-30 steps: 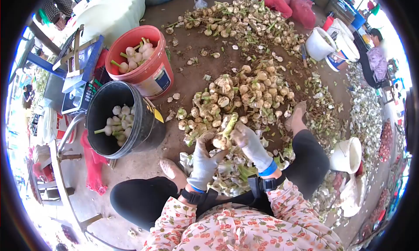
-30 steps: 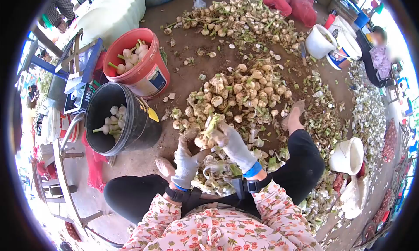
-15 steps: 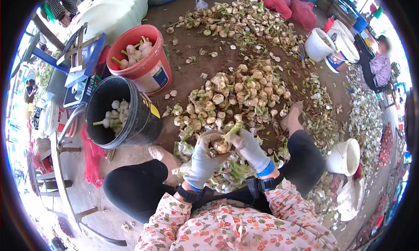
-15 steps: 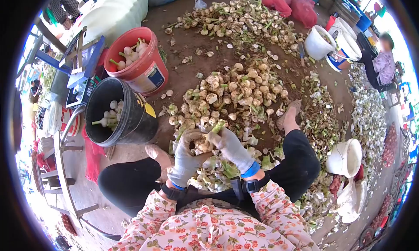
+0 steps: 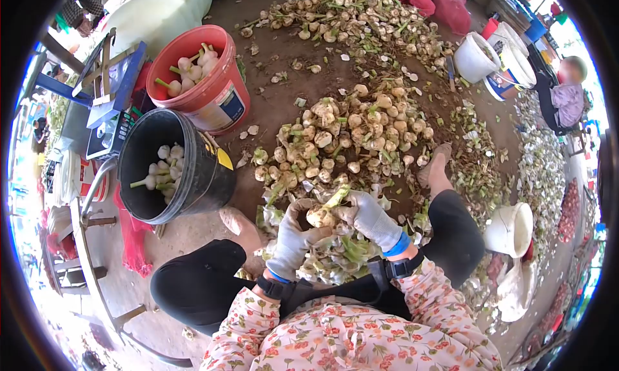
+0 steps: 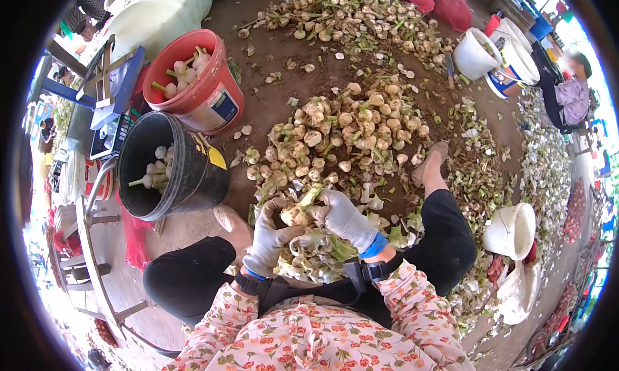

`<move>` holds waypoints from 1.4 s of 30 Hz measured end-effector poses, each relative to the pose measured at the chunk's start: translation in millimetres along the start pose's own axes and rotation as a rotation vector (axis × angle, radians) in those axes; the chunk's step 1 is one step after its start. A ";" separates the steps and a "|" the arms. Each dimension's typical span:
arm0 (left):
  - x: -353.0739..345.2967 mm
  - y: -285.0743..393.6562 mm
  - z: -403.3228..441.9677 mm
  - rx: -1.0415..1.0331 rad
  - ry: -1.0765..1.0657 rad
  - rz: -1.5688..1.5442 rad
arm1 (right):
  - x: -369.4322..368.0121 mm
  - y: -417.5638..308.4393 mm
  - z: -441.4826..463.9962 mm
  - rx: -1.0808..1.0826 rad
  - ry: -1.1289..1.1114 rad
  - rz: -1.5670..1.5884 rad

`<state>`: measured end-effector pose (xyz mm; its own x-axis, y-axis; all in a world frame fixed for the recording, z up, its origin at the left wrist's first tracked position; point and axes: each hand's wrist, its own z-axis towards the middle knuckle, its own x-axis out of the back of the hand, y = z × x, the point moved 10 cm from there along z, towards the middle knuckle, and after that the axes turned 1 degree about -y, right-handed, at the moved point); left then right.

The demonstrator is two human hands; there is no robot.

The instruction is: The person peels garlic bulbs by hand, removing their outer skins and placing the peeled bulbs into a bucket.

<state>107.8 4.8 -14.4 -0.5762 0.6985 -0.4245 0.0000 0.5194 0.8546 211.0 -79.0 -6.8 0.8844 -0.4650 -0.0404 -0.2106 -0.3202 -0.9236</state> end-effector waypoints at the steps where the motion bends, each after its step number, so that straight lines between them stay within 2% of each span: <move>1: 1.9 -2.5 0.6 0.030 0.003 -0.047 | -0.3 -2.1 3.7 0.040 0.010 -0.041; 3: 6.0 -1.7 1.8 -0.002 0.025 -0.021 | -1.3 -4.6 10.5 0.118 0.035 -0.124; 6: 12.6 -15.1 5.3 0.045 0.005 -0.140 | -2.4 5.7 14.8 -0.023 -0.009 -0.066; 7: 17.1 -20.9 8.3 0.073 -0.008 -0.206 | -1.0 -3.3 18.3 0.146 -0.008 -0.164; 8: 12.4 -28.9 9.6 0.166 -0.149 -0.384 | -0.6 -3.8 21.3 0.314 -0.010 -0.260; 9: 9.8 -30.8 7.6 0.213 -0.166 -0.500 | -8.3 -20.7 17.4 0.481 -0.015 -0.354; 10: 6.4 -31.4 4.0 0.260 -0.181 -0.616 | -9.0 -25.5 15.0 0.479 -0.055 -0.292; 11: 3.0 -31.2 2.8 0.304 -0.199 -0.730 | -7.5 -18.3 20.1 0.367 -0.043 -0.133; 13: 7.9 -34.0 8.6 0.275 -0.212 -0.691 | -11.1 2.5 27.4 0.141 -0.016 0.179; 15: 14.2 -41.2 11.4 0.296 -0.161 -0.712 | -15.0 0.0 27.9 0.263 0.045 0.093; 16: 17.4 -43.8 14.3 0.279 -0.178 -0.648 | -17.3 -0.9 28.5 0.326 0.074 0.052; 17: 15.7 -45.2 14.4 0.336 -0.246 -0.721 | -17.3 -3.4 28.7 0.389 0.103 0.011; 18: 16.7 -43.3 13.4 0.394 -0.313 -0.793 | -23.2 -30.6 21.2 0.621 0.088 -0.374; 19: 14.1 -43.1 10.6 0.456 -0.381 -0.865 | -21.2 -29.6 21.7 0.592 0.135 -0.354; 20: 18.4 -42.9 14.7 0.386 -0.364 -0.787 | -21.1 -28.0 21.9 0.562 0.185 -0.334; 23: 29.3 -30.8 30.5 0.223 -0.093 -0.345 | -16.0 -36.1 22.4 0.531 0.298 -0.368; 24: 38.1 -12.4 27.6 0.089 0.020 -0.032 | -16.6 -32.1 24.8 0.491 0.286 -0.370; 25: 42.9 -12.7 29.5 0.014 0.049 0.082 | -16.5 -29.1 25.1 0.461 0.254 -0.326; 27: 46.4 -3.4 26.0 -0.131 0.042 0.055 | -16.2 -23.0 25.3 0.397 0.196 -0.239; 29: 61.4 -14.0 26.2 0.015 0.104 -0.020 | -14.1 0.7 25.6 0.126 0.077 0.124; 30: 63.7 -16.0 25.6 0.087 0.134 -0.060 | -14.0 6.0 22.8 0.069 0.092 0.208; 33: 43.9 -2.9 23.6 0.115 0.046 -0.038 | -15.1 13.5 21.4 0.064 0.089 0.137; 35: 33.6 -0.3 21.9 -0.045 0.027 0.049 | -27.9 -5.3 17.5 0.188 -0.097 0.170; 36: 34.1 -4.4 23.4 -0.062 0.053 0.035 | -32.8 -12.5 12.8 0.284 -0.108 0.061; 37: 37.1 -7.9 24.5 -0.076 0.080 0.021 | -33.3 -5.6 12.1 0.188 -0.123 0.149; 39: 38.0 -35.2 21.7 0.197 0.020 -0.368 | -33.9 8.7 8.3 -0.006 -0.124 0.330; 40: 36.4 -45.4 18.6 0.329 -0.012 -0.564 | -27.4 21.5 13.4 0.057 -0.063 0.465; 41: 21.9 -41.6 19.1 0.339 -0.248 -0.770 | -17.7 20.2 4.1 0.218 -0.012 0.223; 42: 12.1 -30.1 17.8 0.277 -0.316 -0.816 | -9.7 12.0 -8.1 0.367 0.087 -0.057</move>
<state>115.4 6.4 -50.6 -0.2337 0.1445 -0.9615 -0.0892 0.9815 0.1692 196.5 -85.0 -14.4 0.8482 -0.5286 0.0325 0.0146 -0.0380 -0.9992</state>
